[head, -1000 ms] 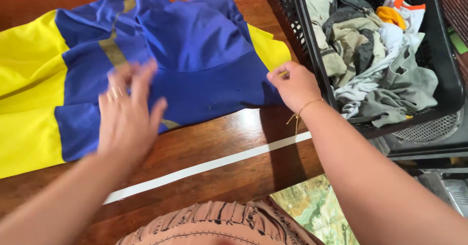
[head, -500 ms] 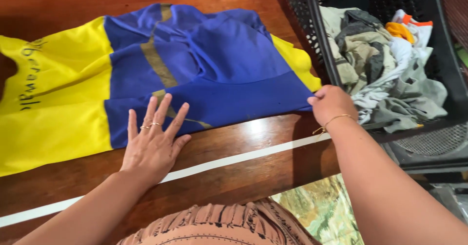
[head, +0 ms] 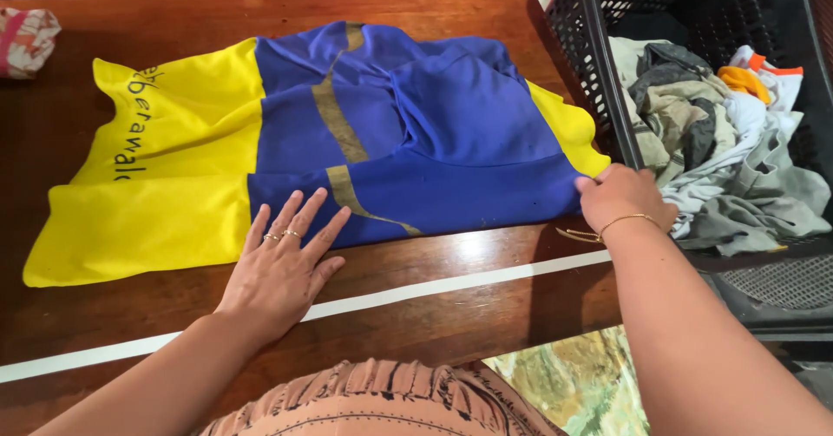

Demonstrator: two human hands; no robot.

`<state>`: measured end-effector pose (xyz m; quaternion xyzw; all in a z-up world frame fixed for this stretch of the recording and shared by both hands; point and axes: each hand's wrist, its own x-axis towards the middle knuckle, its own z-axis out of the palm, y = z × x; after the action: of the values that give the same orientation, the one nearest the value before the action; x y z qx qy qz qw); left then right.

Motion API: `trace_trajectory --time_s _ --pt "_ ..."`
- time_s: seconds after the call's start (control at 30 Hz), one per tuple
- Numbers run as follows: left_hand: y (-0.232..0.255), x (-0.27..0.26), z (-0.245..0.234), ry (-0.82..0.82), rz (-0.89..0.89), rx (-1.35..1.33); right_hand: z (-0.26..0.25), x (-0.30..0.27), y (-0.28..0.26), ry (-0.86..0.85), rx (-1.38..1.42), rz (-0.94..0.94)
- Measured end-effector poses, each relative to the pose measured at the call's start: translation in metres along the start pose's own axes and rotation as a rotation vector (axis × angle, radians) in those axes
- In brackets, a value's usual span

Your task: The person folds a black t-shirt on a wooden table, then folds a blue and yellow t-shirt. Both shirts are folded into neat rectangles and stacked on the table.

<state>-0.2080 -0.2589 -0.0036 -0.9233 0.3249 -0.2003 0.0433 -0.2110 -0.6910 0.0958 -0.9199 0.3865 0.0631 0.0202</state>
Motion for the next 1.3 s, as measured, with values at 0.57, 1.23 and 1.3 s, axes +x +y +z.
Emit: trace_trajectory --time_s 0.57,1.23,1.3 --pt "-0.011 -0.003 0.004 -0.030 0.029 -0.090 0.023 0.003 0.000 -0.045 -0.097 0.094" --pt "-0.236 -0.004 -0.030 -0.722 -0.541 0.072 0.038 -0.125 -0.150 0.046 0.048 -0.893" --pt "-0.246 -0.003 -0.028 -0.489 -0.499 0.266 0.029 -0.131 -0.152 -0.209 -0.104 -0.735"
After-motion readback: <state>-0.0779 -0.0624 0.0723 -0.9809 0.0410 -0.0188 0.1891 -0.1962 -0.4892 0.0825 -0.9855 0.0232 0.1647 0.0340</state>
